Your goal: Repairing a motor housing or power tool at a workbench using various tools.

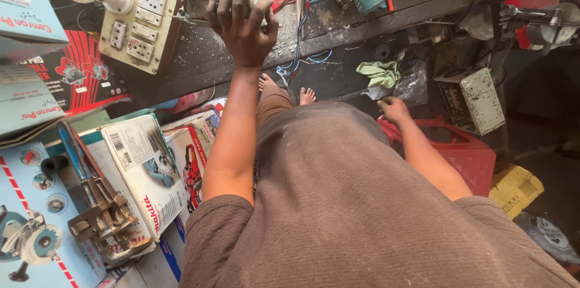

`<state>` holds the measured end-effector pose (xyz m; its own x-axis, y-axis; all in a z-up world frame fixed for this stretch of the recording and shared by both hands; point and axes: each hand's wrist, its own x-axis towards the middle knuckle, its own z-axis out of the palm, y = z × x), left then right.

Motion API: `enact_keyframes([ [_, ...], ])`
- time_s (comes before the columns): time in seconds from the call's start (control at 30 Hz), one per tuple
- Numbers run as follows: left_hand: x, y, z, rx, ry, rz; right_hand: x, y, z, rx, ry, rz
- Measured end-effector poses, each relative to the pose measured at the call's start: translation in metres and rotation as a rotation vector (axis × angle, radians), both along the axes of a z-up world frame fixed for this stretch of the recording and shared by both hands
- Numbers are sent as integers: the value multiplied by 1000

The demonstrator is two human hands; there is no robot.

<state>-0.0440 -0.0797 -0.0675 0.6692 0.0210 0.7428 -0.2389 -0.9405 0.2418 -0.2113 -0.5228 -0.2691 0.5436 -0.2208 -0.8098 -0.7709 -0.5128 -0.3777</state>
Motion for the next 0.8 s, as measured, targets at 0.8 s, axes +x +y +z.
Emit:
enact_keyframes([
  [0.8, -8, 6, 10, -22, 28, -55, -6, 2, -8, 41, 37, 41],
])
